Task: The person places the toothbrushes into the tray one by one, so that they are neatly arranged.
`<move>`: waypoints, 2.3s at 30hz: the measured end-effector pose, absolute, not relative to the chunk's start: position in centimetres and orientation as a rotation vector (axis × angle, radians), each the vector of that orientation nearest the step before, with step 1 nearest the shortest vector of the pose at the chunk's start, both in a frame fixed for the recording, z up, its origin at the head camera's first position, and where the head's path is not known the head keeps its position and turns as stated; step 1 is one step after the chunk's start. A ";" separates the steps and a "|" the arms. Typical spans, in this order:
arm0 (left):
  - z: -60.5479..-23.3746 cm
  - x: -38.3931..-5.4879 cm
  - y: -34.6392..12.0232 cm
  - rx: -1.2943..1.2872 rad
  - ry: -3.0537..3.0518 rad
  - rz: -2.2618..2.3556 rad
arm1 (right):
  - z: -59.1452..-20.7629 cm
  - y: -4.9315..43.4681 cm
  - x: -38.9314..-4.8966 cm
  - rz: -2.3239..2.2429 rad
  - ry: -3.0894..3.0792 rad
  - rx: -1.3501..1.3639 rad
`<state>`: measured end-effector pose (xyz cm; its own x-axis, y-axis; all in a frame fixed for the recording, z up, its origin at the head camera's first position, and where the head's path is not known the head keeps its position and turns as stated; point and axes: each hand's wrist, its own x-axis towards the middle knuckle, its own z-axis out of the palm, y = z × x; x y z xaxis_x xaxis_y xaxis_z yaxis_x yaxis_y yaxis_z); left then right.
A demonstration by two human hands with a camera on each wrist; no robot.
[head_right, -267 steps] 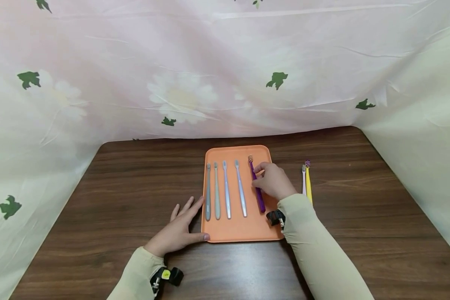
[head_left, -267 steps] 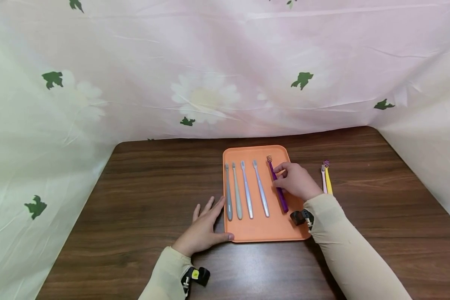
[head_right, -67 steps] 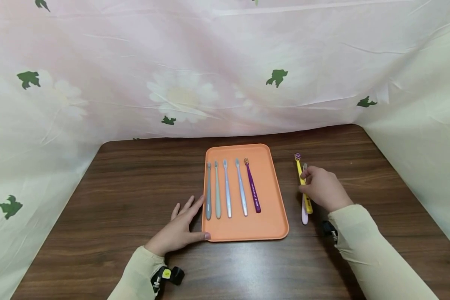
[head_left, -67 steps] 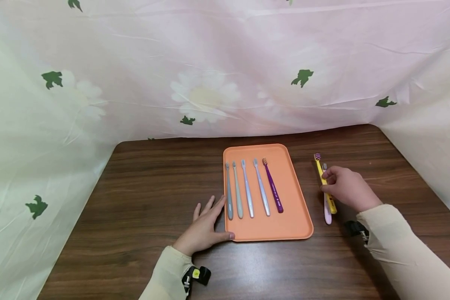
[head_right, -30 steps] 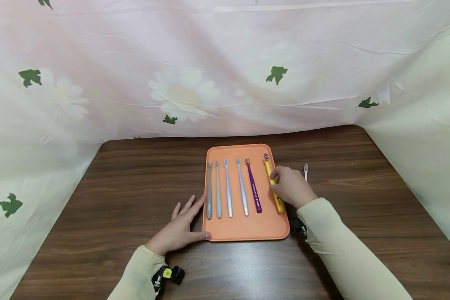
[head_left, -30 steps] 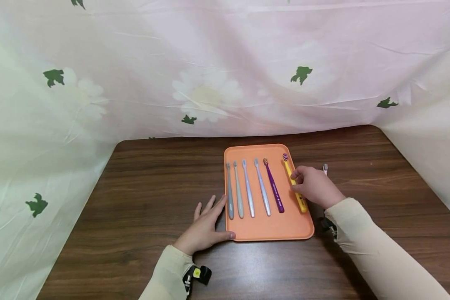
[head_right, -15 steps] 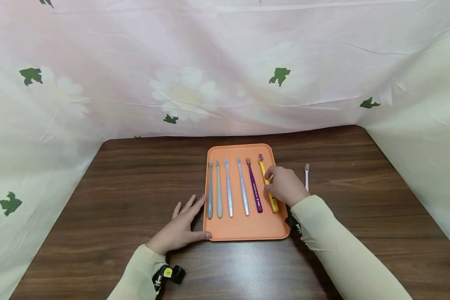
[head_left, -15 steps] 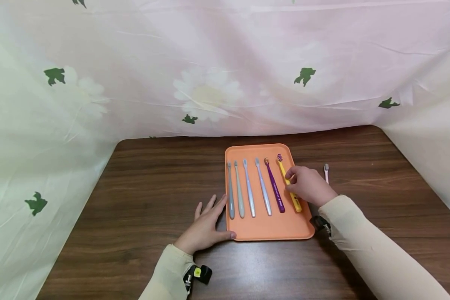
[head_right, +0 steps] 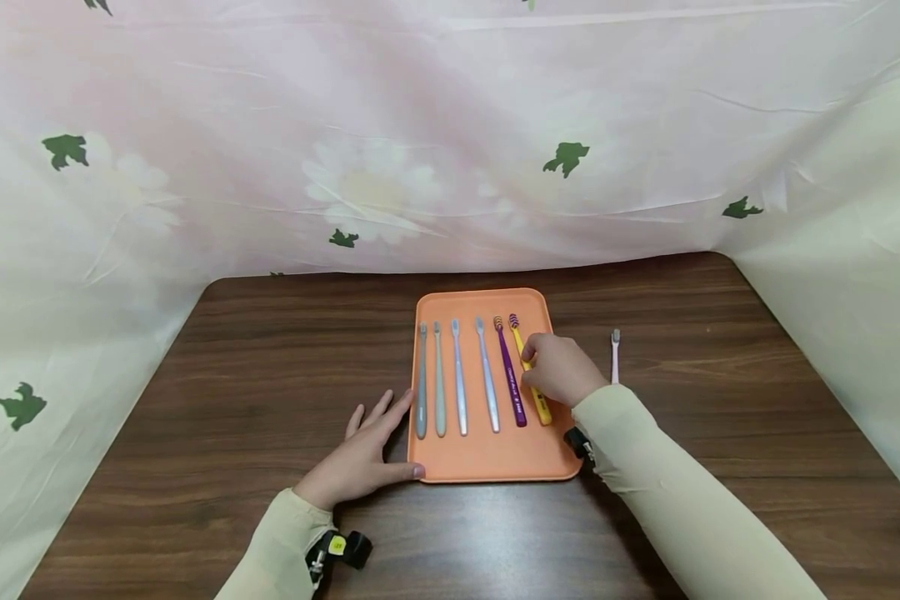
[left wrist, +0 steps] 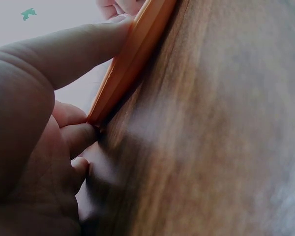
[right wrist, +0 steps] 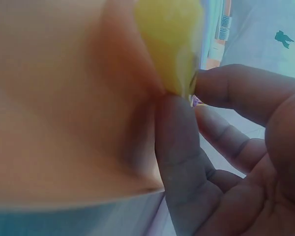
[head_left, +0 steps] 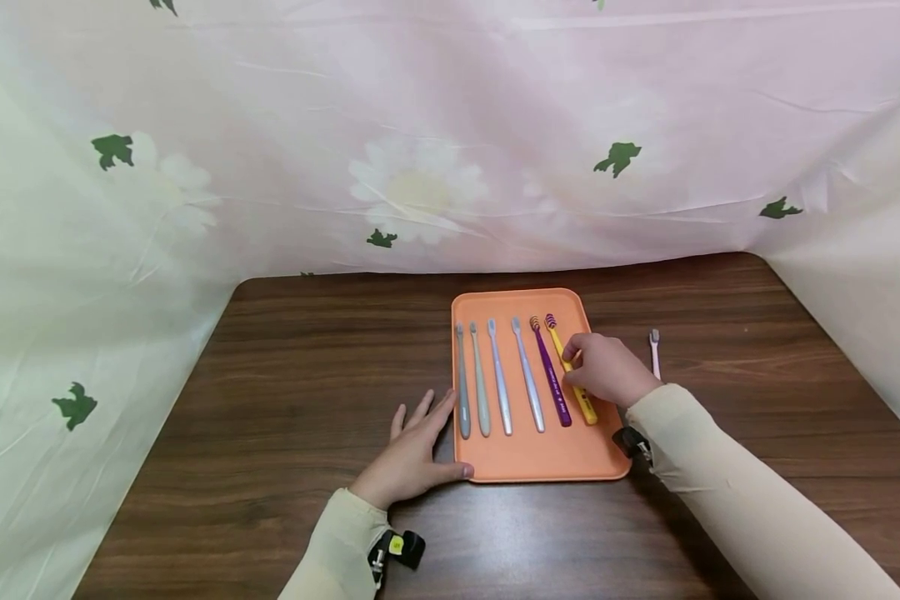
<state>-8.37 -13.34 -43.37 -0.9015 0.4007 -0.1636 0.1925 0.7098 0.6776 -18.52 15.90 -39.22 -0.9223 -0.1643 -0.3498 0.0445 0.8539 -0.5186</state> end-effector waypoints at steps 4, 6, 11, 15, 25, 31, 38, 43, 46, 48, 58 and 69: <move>-43.4 -8.3 -13.3 0.469 2.621 0.985 | -39.3 15.8 -18.5 -0.748 2.641 -0.100; -43.4 -8.3 -13.2 0.465 2.619 0.985 | -39.3 15.7 -18.4 -0.739 2.645 -0.107; -43.4 -8.4 -13.1 0.466 2.618 0.994 | -39.1 15.9 -18.2 -0.741 2.644 -0.118; -43.4 -8.3 -13.1 0.473 2.625 0.997 | -38.9 16.2 -18.0 -0.775 2.640 -0.116; -43.5 -8.3 -13.4 0.468 2.625 0.994 | -38.4 17.1 -17.3 -0.784 2.695 -0.132; -43.7 -8.3 -13.4 0.475 2.623 1.008 | -38.4 18.1 -16.9 -0.795 2.718 -0.167; -43.7 -8.3 -13.4 0.471 2.615 0.999 | -38.4 19.6 -16.7 -0.765 2.762 -0.193; -43.5 -8.4 -13.3 0.473 2.624 0.992 | -38.4 20.8 -16.7 -0.717 2.792 -0.174; -43.6 -8.5 -13.2 0.468 2.626 0.988 | -38.4 21.3 -16.6 -0.701 2.799 -0.156; -43.6 -8.6 -13.2 0.466 2.625 0.989 | -38.4 21.7 -16.6 -0.688 2.806 -0.145; -43.7 -8.6 -13.3 0.492 2.627 0.990 | -38.5 23.6 -16.5 -0.608 2.823 -0.152; -43.9 -8.6 -13.2 0.480 2.632 0.976 | -39.0 25.4 -16.4 -0.586 2.785 -0.120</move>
<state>-8.64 -13.24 -43.86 -0.9014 0.4043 -0.1548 0.2056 0.7144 0.6689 -16.37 25.40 -38.96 -0.9539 -0.1402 -0.2654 -0.0214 0.9137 -0.4059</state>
